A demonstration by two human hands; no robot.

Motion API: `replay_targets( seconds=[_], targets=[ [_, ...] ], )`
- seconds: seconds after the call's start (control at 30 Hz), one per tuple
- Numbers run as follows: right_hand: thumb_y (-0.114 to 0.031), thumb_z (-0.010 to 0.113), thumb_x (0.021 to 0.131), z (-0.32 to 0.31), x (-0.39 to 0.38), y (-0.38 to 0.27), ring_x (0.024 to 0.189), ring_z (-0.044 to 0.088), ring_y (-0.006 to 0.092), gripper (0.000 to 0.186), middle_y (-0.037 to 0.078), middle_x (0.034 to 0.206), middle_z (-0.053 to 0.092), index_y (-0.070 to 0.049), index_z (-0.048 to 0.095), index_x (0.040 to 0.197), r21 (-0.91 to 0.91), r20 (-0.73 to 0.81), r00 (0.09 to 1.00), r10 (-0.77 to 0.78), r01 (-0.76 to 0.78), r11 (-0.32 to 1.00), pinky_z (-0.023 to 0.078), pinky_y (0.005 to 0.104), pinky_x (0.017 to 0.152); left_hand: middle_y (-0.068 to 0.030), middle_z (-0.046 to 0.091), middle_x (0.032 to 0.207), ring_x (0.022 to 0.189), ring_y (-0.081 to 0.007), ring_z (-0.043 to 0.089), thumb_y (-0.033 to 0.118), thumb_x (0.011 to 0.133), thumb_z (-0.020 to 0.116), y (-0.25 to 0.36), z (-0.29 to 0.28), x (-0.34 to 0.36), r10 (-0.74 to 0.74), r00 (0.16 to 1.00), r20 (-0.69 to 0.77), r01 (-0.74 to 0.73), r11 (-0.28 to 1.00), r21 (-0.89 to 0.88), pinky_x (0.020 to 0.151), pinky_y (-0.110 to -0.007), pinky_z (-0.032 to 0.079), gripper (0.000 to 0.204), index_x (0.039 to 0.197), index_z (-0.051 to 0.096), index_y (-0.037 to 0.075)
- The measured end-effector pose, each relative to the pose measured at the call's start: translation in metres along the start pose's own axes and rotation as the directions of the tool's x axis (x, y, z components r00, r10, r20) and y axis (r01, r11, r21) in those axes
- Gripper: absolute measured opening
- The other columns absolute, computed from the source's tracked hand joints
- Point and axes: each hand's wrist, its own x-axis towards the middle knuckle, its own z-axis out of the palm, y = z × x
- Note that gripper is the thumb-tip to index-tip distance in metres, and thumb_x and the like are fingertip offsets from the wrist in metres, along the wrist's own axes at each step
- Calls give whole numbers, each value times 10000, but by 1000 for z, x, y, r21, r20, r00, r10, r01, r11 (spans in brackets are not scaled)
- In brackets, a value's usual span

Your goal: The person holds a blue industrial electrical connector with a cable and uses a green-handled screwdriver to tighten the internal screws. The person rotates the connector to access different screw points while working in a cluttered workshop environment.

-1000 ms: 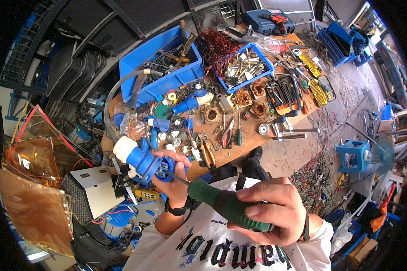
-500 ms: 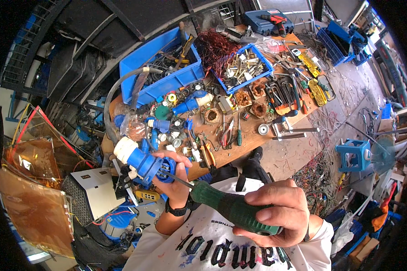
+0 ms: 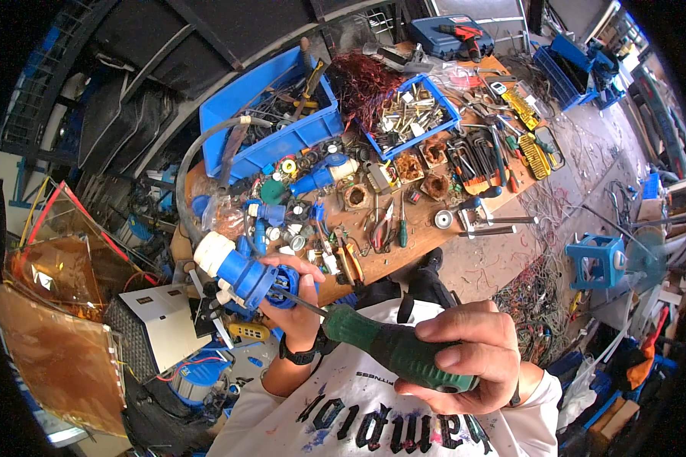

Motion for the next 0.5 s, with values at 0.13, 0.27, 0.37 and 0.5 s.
replay_targets(
  seconds=[0.13, 0.27, 0.37, 0.5],
  targets=[
    [-130, 859, 660, -1, 4, 1, 795, 609, 225, 588, 178, 1020, 582, -64, 469, 1094, -38, 25, 1000, 14, -13, 999, 493, 293, 645, -103, 530, 863, 672, -179, 572, -30, 832, 570, -2, 1, 2, -3, 1000, 0, 3, 1000, -4, 624, -308, 512, 423, 1183, 347, 42],
    [-133, 860, 661, 0, 5, 5, 798, 605, 224, 582, 181, 1020, 581, -63, 472, 1090, -22, -1, 1000, 15, -15, 1000, 488, 288, 647, -109, 532, 862, 669, -183, 574, -33, 829, 572, -2, 1, 6, -9, 1000, 29, 9, 1000, 2, 622, -311, 516, 418, 1173, 349, 47],
    [-134, 859, 662, 0, 8, 6, 801, 605, 225, 573, 179, 1019, 578, -62, 476, 1083, -10, 0, 1000, 16, -16, 1000, 489, 289, 650, -114, 534, 861, 670, -187, 579, -34, 827, 576, -2, 2, 9, -8, 999, 34, 7, 1000, 10, 617, -314, 520, 417, 1167, 349, 50],
    [-135, 859, 662, 0, 12, 8, 801, 605, 225, 559, 175, 1017, 577, -60, 483, 1068, -26, 14, 1000, 24, -24, 999, 491, 290, 651, -117, 559, 853, 675, -146, 582, -64, 783, 634, -2, 5, 11, -32, 998, -59, 28, 997, -68, 624, -293, 550, 390, 1071, 380, 2]
  ],
)
